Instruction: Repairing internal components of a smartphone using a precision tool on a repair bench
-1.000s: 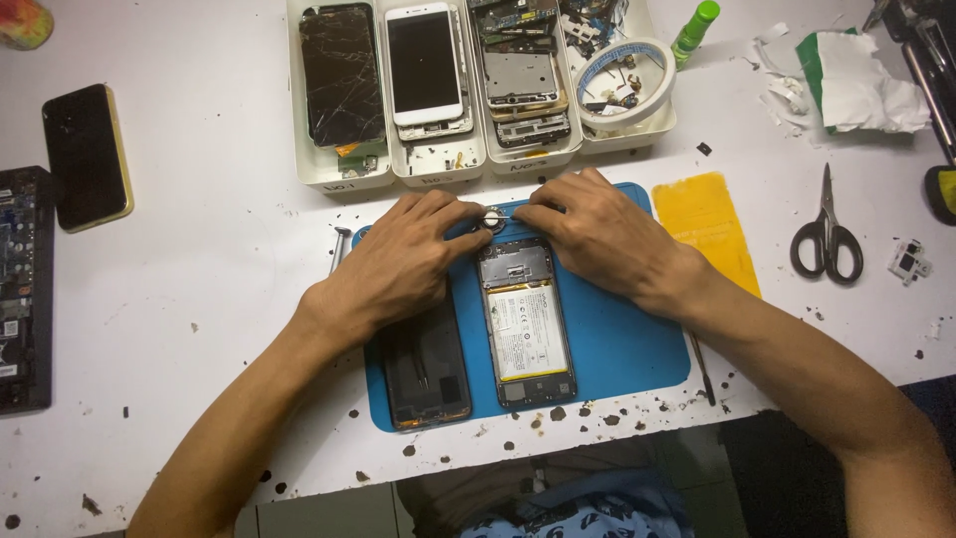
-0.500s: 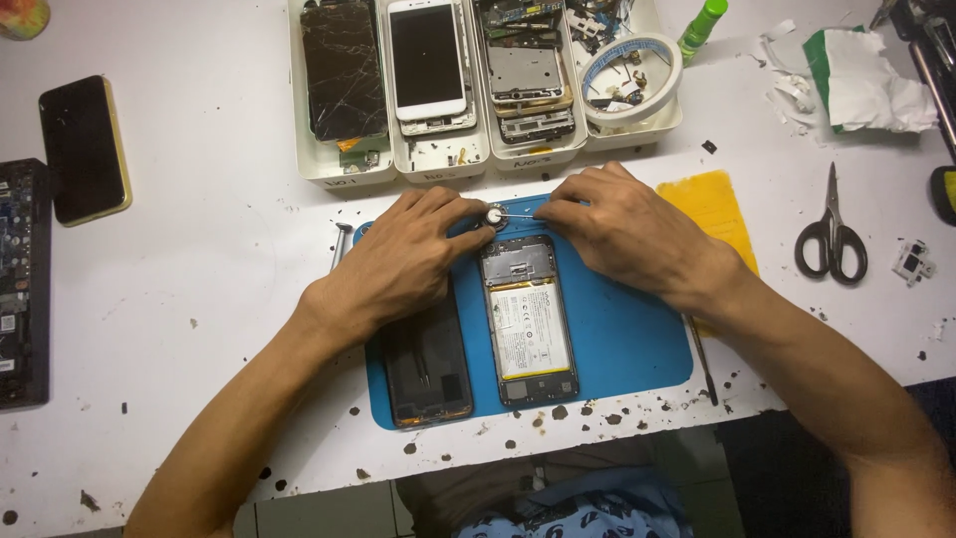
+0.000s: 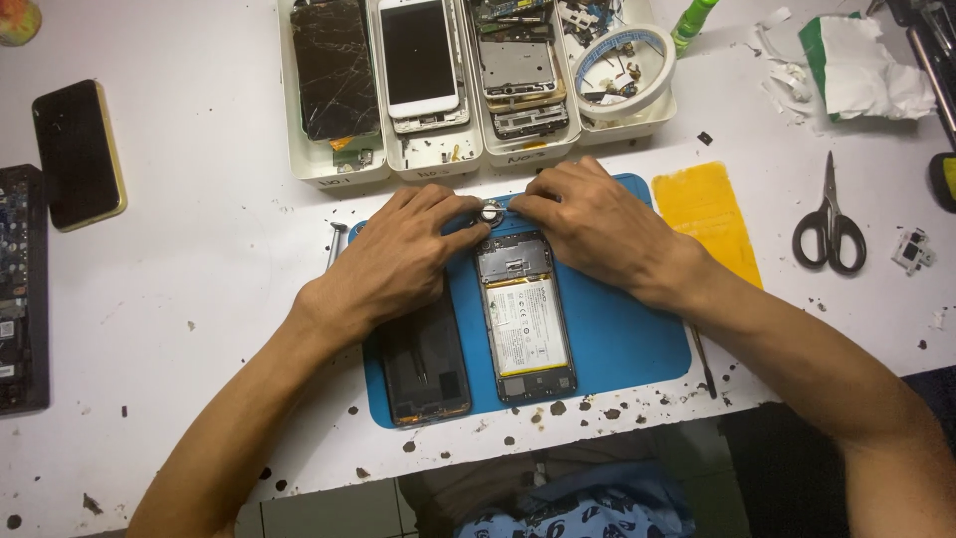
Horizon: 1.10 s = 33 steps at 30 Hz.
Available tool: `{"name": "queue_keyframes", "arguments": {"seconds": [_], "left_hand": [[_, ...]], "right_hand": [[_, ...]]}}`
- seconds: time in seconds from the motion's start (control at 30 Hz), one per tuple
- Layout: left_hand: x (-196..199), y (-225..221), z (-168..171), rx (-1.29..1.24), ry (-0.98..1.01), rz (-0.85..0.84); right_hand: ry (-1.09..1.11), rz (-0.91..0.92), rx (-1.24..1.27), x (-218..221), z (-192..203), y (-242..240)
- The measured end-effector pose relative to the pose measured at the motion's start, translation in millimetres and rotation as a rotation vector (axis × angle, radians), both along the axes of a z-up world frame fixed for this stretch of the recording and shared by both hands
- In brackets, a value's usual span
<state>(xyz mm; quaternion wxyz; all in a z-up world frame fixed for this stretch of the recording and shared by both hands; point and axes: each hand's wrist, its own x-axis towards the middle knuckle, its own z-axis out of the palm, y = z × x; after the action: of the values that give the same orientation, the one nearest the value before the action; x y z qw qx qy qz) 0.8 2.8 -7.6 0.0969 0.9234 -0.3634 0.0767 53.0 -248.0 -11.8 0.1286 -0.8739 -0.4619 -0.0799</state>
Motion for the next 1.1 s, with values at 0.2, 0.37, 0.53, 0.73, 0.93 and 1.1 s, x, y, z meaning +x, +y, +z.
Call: {"name": "queue_keyframes", "arguments": {"seconds": [0.2, 0.37, 0.53, 0.73, 0.93, 1.1], "left_hand": [[-2.0, -2.3, 6.2, 0.004, 0.009, 0.009], [-3.1, -4.7, 9.9, 0.020, 0.030, 0.025], [-1.8, -6.0, 10.6, 0.039, 0.048, 0.047], [-1.6, -4.6, 11.2, -0.013, 0.067, 0.040], [-0.6, 6.1, 18.9, 0.002, 0.007, 0.069], [-1.6, 43.8, 6.2, -0.018, -0.216, 0.199]], "right_hand": [[0.024, 0.019, 0.029, -1.1, 22.6, -12.7], [0.178, 0.023, 0.217, 6.6, 18.1, -27.6], [0.346, 0.003, 0.243, 3.3, 49.2, -37.5], [0.467, 0.002, 0.161, -0.7, 54.9, -31.8], [0.435, 0.114, 0.266, -3.8, 42.4, -17.5], [0.400, 0.021, 0.106, -6.8, 38.6, -18.9]]}}
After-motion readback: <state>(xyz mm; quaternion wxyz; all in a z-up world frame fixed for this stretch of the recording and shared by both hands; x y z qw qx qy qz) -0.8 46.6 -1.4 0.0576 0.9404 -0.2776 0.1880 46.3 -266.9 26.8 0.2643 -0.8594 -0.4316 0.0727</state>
